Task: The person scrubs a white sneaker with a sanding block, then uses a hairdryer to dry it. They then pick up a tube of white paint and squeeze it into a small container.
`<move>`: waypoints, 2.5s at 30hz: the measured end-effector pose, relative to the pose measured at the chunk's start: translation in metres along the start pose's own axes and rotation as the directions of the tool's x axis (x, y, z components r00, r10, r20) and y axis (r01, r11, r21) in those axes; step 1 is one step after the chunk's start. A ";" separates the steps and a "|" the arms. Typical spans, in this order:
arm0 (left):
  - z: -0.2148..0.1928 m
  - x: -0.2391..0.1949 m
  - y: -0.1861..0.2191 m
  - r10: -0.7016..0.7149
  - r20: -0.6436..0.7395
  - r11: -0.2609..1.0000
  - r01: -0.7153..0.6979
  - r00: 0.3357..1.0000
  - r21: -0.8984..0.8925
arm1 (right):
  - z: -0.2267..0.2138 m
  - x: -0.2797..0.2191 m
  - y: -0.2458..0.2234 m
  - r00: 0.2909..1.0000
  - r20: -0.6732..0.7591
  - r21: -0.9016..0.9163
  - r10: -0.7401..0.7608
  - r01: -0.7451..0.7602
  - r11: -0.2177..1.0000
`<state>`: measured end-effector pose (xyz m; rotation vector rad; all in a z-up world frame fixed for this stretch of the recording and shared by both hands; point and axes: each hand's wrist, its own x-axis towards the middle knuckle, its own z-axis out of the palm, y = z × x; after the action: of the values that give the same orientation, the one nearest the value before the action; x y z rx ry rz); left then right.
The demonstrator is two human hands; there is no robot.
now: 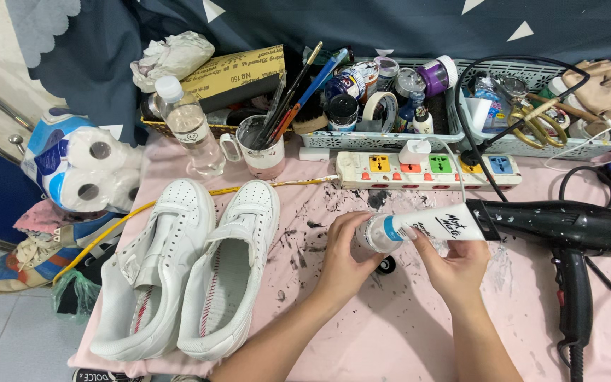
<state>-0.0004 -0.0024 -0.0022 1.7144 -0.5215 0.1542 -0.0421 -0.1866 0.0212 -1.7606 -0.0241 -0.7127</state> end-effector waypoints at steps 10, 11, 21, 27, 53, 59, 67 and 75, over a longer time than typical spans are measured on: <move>0.000 0.000 0.002 -0.059 0.015 0.998 0.059 0.998 0.002 | 0.006 0.006 -0.001 0.987 -0.055 0.194 0.152 -0.138 0.971; -0.001 0.000 0.002 -0.062 0.014 0.998 0.062 0.998 0.003 | 0.006 0.007 -0.002 0.977 -0.067 0.223 0.200 -0.181 0.958; -0.007 0.009 -0.021 -0.264 0.024 0.933 0.249 0.964 0.258 | 0.003 0.017 0.017 0.792 0.053 0.498 0.608 -0.549 0.671; -0.011 0.010 -0.022 -0.216 0.007 0.883 0.192 0.976 0.428 | 0.000 0.015 0.030 0.595 0.203 0.668 0.778 -0.665 0.334; -0.041 0.005 0.003 -0.140 -0.068 0.704 0.051 0.988 -0.708 | 0.003 0.018 -0.021 0.820 0.426 -0.424 0.382 -0.193 0.885; -0.034 0.003 -0.006 -0.168 -0.035 0.859 0.130 0.985 -0.495 | 0.011 0.016 -0.035 0.712 0.510 -0.719 0.483 0.045 0.693; -0.034 0.008 0.013 -0.176 0.068 0.878 0.188 0.982 -0.440 | 0.011 0.019 -0.028 0.707 0.461 -0.698 0.536 -0.084 0.711; -0.048 0.011 0.027 0.044 0.115 0.994 -0.055 0.992 0.095 | -0.007 0.023 -0.043 0.895 0.446 -0.147 0.023 0.048 0.988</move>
<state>0.0063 0.0376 0.0369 1.8144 -0.6496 0.1212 -0.0428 -0.1870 0.0707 -2.0448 -0.3019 -0.3085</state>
